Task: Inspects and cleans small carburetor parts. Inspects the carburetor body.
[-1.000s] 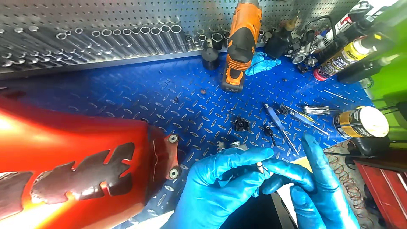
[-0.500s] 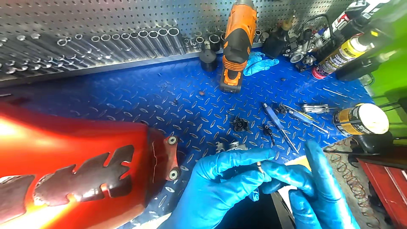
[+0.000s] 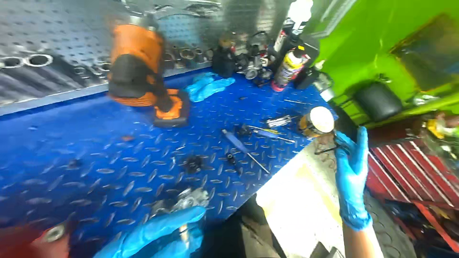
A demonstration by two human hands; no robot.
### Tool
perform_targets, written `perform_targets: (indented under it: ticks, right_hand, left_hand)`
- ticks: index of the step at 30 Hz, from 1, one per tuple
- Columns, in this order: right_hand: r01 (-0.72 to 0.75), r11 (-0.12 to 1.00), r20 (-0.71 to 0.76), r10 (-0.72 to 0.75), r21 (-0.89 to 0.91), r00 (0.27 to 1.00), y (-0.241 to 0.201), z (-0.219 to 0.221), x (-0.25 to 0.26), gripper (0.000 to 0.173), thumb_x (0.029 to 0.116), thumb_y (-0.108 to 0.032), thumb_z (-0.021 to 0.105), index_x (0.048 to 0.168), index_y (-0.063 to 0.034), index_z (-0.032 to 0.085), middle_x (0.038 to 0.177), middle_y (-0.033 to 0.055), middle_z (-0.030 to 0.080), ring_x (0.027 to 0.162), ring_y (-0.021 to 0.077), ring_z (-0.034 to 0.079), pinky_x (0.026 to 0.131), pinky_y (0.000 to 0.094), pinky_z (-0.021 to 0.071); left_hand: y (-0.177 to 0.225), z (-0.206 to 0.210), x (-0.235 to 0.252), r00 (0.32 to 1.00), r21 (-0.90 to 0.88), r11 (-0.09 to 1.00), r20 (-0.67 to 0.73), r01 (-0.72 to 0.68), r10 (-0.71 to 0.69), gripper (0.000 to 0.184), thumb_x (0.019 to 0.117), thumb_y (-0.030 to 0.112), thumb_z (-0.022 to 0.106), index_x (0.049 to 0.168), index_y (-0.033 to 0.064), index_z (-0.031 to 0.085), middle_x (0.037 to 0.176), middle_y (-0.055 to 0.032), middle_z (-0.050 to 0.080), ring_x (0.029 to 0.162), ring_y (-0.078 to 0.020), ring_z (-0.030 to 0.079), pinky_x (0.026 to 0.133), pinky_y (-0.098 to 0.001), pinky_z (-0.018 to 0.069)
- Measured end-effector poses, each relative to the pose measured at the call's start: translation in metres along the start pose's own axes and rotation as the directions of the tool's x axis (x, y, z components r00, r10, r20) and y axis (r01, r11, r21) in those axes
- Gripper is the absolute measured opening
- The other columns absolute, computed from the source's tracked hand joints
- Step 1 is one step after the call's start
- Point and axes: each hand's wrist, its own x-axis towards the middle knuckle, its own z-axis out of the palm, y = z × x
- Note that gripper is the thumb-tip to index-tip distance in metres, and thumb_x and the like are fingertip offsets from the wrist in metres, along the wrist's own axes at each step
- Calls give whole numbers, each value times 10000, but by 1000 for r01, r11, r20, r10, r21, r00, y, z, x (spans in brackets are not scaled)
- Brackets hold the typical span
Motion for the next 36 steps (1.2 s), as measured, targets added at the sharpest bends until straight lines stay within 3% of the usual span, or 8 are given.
perform_targets:
  ticks: [4,9,14,18,22,29,32,36]
  right_hand:
    - [37,869,166,52,-493,985,61,-17,27,798,947,-95,571,1650,-141,194,1452,68,601,1371,329,507,1123,613,356]
    - [237,703,375,46,-671,926,77,-13,50,761,949,-94,571,1639,-158,259,1495,76,567,1418,392,451,1164,661,263]
    - [387,622,459,-49,-681,887,69,-23,55,673,942,-64,531,1594,-131,378,1365,93,665,1330,384,543,1143,648,296]
    - [260,781,414,-2,-568,910,54,-43,61,693,943,-81,533,1606,-95,332,1179,127,718,1176,356,625,1076,628,384]
    - [-61,950,433,196,-307,880,45,-51,15,661,973,-102,490,1594,-9,285,1142,98,701,1023,121,674,930,328,561]
    - [-497,664,648,724,-559,237,89,-43,-159,528,1071,-153,446,1537,79,362,1428,284,555,1285,283,585,1115,423,442]
    - [-453,771,678,622,-446,392,56,-24,-130,516,1013,-138,494,1487,61,446,957,122,718,837,142,697,825,356,582]
    - [-354,933,842,134,71,522,-37,36,-69,717,941,-27,612,1573,29,277,1054,-7,719,953,74,681,864,276,576]
  left_hand:
    - [-6,8,1,999,7,1000,-40,-27,27,340,972,12,592,1286,104,687,1158,43,728,937,-63,687,829,-250,577]
    - [24,58,22,947,35,998,-319,51,-37,261,878,-156,467,997,-70,682,874,52,713,793,31,650,778,-116,521]
    - [-5,24,2,969,39,999,-244,-28,37,346,933,-42,568,1234,79,689,1067,75,749,889,-34,708,802,-221,594]
    - [8,48,16,896,43,996,-442,72,-45,292,885,-90,537,1077,49,707,912,108,738,786,13,679,750,-153,565]
    - [-10,39,2,931,37,999,-365,39,-23,218,934,17,654,1125,72,743,1013,40,760,841,-58,709,751,-220,605]
    - [-54,52,-24,950,-20,986,-267,164,-163,302,944,15,659,1243,8,701,1213,-52,716,947,-60,697,828,-242,595]
    - [-57,50,-28,937,-16,983,-299,182,-179,435,941,59,684,1368,23,614,1202,-37,705,879,-44,673,759,-217,583]
    - [-54,48,-29,943,30,985,-294,169,-153,541,917,64,718,1435,48,562,1080,1,720,813,-37,662,704,-196,575]
